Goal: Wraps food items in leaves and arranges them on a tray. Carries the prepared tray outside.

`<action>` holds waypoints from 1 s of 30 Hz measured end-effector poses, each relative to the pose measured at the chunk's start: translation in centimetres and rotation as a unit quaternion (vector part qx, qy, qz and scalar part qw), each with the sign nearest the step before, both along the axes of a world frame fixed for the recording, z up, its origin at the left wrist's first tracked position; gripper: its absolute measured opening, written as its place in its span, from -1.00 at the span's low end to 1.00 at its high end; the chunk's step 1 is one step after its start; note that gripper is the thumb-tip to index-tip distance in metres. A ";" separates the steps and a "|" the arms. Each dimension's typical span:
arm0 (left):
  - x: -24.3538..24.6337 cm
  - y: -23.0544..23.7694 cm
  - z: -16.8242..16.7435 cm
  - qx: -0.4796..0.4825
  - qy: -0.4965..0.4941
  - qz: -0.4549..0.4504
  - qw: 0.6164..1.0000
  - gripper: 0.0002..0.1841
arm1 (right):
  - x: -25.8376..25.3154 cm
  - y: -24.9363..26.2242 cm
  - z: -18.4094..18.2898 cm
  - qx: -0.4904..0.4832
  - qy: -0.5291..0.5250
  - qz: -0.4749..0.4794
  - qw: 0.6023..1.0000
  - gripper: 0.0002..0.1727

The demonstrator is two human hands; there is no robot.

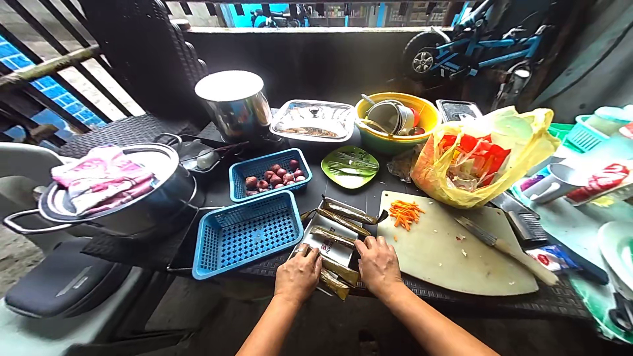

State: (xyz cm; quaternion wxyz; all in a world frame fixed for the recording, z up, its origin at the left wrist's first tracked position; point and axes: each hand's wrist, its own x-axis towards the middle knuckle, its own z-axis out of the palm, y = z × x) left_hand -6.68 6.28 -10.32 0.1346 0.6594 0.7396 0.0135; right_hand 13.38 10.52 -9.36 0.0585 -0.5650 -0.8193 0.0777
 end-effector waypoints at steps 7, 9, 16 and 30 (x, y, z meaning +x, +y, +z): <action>1.4 -0.1 1.4 0.028 -0.031 0.025 0.999 -0.58 | 1.3 3.4 3.0 -0.238 0.157 -0.121 0.951 -0.67; 2.8 -0.1 2.3 0.026 -0.086 0.037 0.995 -0.59 | 2.1 3.7 2.4 -0.282 0.208 -0.155 0.924 -0.69; 5.4 1.7 3.8 -0.092 -0.168 0.045 0.980 -0.65 | 0.8 3.6 1.2 -0.341 0.218 -0.166 0.899 -0.27; 7.4 4.2 7.2 0.126 -0.807 0.345 0.462 -0.84 | 5.7 -2.5 6.0 -0.495 0.481 0.026 0.723 -0.69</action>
